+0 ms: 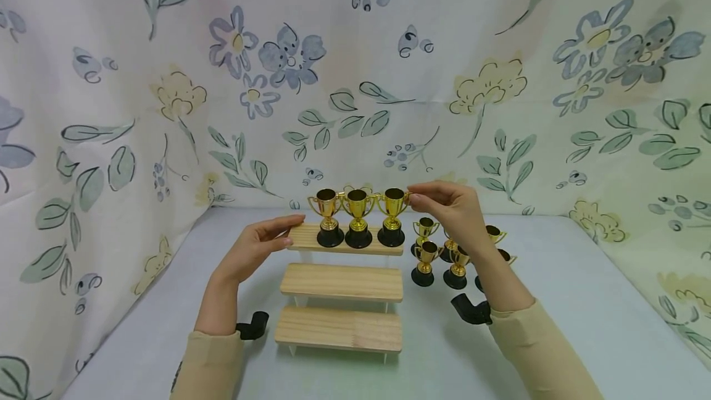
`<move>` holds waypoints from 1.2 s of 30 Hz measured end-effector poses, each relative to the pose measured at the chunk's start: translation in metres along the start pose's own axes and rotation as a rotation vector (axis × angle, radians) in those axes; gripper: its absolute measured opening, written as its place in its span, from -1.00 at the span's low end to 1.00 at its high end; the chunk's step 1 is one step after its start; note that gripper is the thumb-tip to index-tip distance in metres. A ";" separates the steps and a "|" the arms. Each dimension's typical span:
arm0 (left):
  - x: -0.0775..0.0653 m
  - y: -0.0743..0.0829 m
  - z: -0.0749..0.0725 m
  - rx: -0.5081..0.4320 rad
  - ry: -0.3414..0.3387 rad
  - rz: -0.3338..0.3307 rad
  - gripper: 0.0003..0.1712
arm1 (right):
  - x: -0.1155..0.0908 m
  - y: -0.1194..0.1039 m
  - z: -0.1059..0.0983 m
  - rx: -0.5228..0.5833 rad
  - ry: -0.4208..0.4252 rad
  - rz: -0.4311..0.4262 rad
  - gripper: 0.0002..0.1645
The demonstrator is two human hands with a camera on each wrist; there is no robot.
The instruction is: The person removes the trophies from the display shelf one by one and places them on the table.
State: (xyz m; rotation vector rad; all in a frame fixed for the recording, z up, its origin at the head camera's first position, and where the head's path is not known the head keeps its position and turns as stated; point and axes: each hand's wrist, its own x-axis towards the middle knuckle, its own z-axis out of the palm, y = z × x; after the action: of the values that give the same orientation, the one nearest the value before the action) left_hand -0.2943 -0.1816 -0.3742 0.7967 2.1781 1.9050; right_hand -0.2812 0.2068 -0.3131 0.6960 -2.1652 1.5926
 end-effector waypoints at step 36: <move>0.000 -0.001 -0.001 0.011 0.007 -0.007 -0.38 | -0.014 -0.003 -0.010 0.045 0.097 -0.070 -0.75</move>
State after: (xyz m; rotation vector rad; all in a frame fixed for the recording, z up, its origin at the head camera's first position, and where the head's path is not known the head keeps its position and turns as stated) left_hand -0.2950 -0.1822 -0.3753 0.7843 2.1943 1.8976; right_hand -0.2683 0.2179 -0.3153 0.6853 -2.0200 1.6090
